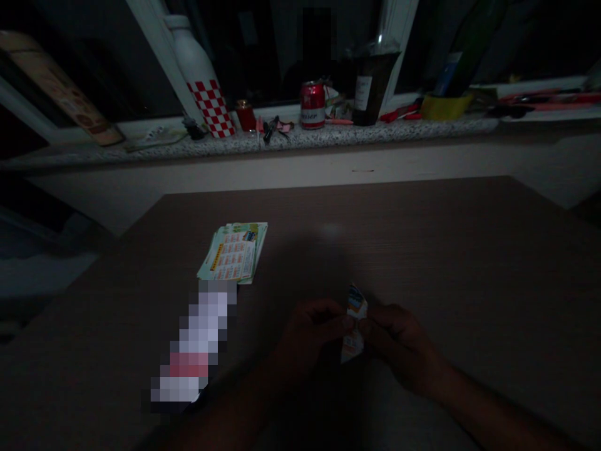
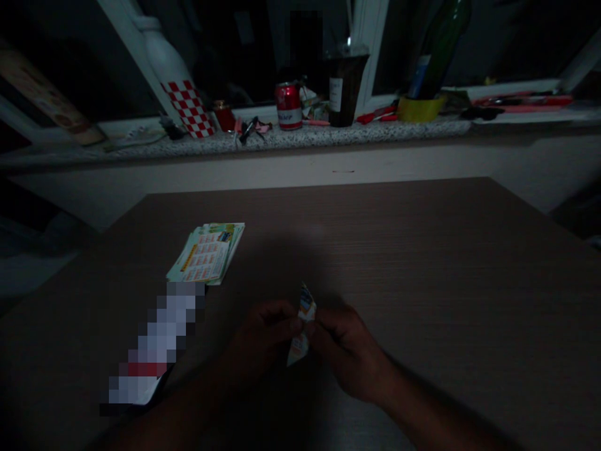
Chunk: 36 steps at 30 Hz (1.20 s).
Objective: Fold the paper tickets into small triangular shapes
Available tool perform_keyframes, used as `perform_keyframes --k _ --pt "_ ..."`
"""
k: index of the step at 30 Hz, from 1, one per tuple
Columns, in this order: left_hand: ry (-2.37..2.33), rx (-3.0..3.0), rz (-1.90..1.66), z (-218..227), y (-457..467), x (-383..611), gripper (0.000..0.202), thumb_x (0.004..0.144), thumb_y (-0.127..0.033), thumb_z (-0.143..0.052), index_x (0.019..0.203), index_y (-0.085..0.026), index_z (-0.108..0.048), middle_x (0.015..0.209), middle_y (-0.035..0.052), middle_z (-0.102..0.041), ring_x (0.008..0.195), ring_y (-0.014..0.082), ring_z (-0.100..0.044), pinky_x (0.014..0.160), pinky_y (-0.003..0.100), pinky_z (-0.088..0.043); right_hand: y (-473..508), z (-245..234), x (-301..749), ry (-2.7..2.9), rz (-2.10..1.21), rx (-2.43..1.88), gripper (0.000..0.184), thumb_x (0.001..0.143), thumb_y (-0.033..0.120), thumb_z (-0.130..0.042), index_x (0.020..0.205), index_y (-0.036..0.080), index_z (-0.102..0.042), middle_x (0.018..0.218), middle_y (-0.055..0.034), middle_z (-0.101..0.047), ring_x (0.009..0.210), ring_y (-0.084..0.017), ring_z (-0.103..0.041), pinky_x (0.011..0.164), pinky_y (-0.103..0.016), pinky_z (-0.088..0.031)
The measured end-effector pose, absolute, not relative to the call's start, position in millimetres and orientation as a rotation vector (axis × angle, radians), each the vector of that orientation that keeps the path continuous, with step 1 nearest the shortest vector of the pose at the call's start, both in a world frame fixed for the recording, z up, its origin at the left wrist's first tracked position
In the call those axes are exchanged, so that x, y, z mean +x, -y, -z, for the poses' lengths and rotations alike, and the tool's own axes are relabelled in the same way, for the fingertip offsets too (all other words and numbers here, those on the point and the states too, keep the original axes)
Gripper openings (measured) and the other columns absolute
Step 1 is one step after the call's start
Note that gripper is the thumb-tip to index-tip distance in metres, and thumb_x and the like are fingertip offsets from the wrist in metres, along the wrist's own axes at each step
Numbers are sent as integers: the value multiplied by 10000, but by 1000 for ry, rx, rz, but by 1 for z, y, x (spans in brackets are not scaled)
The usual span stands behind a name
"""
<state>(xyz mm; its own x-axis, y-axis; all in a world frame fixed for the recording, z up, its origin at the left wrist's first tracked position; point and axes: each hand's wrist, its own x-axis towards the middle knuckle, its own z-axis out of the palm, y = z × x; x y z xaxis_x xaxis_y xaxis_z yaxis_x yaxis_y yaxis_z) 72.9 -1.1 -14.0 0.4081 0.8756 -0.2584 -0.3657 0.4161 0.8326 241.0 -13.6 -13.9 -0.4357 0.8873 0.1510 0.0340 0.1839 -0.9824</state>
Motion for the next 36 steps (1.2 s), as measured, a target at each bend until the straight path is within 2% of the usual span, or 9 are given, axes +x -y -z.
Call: perform_keyframes --k 11,18,24,27,29,31,32,33,36 --pt "-808 822 -830 11 2 71 267 622 -328 -829 620 -130 -650 605 1 -631 556 106 -551 578 231 -409 15 13 241 1625 -1277 -905 404 984 364 -396 630 179 -451 558 60 -312 476 -63 -259 426 -196 -217" --pt "-785 873 -773 9 3 71 298 626 -351 -821 619 -123 -630 602 1 -611 546 96 -531 558 223 -409 14 18 242 1611 -1272 -885 481 977 425 -380 561 183 -383 513 67 -265 442 -64 -231 406 -208 -188" --pt "-801 842 -766 3 3 71 288 631 -331 -814 624 -126 -612 610 -4 -598 555 93 -528 553 213 -392 17 15 245 1586 -1365 -923 462 988 402 -356 592 184 -451 510 51 -351 446 -78 -318 414 -211 -254" --pt "-807 763 -765 1 2 69 286 611 -322 -811 628 -132 -599 586 -17 -578 506 80 -505 513 202 -379 14 10 250 1595 -1227 -951 357 981 366 -386 709 195 -542 607 23 -451 543 -109 -439 478 -221 -366" --pt "-777 711 -738 0 0 67 270 621 -318 -789 652 -140 -588 576 -26 -562 468 78 -493 478 200 -377 10 5 255 1632 -969 -983 92 932 271 -511 967 224 -582 799 -13 -557 707 -137 -543 606 -249 -461" --pt "-737 682 -694 0 -1 64 243 646 -317 -753 700 -148 -587 576 -28 -553 447 88 -500 451 205 -384 6 1 259 1792 -704 -940 275 850 172 -620 1113 229 -565 1042 -73 -575 974 -194 -566 802 -321 -487" --pt "-722 683 -672 0 -2 63 232 658 -317 -735 715 -149 -587 574 -26 -550 444 97 -508 447 210 -390 5 -1 261 1890 -621 -912 346 828 136 -639 1155 225 -569 1144 -100 -563 1072 -220 -546 852 -346 -480" --pt "-709 697 -647 -1 -4 62 221 673 -320 -716 715 -148 -584 563 -23 -545 444 104 -513 451 217 -395 3 -2 263 1975 -567 -840 339 820 114 -647 1135 227 -596 1165 -102 -574 1089 -224 -549 858 -353 -481" --pt "-763 857 -589 -7 -7 57 216 750 -338 -649 687 -141 -588 554 -7 -551 488 114 -524 507 226 -404 -1 -4 266 2047 -507 -658 304 822 72 -634 1077 238 -642 963 -56 -684 943 -209 -623 834 -393 -489"
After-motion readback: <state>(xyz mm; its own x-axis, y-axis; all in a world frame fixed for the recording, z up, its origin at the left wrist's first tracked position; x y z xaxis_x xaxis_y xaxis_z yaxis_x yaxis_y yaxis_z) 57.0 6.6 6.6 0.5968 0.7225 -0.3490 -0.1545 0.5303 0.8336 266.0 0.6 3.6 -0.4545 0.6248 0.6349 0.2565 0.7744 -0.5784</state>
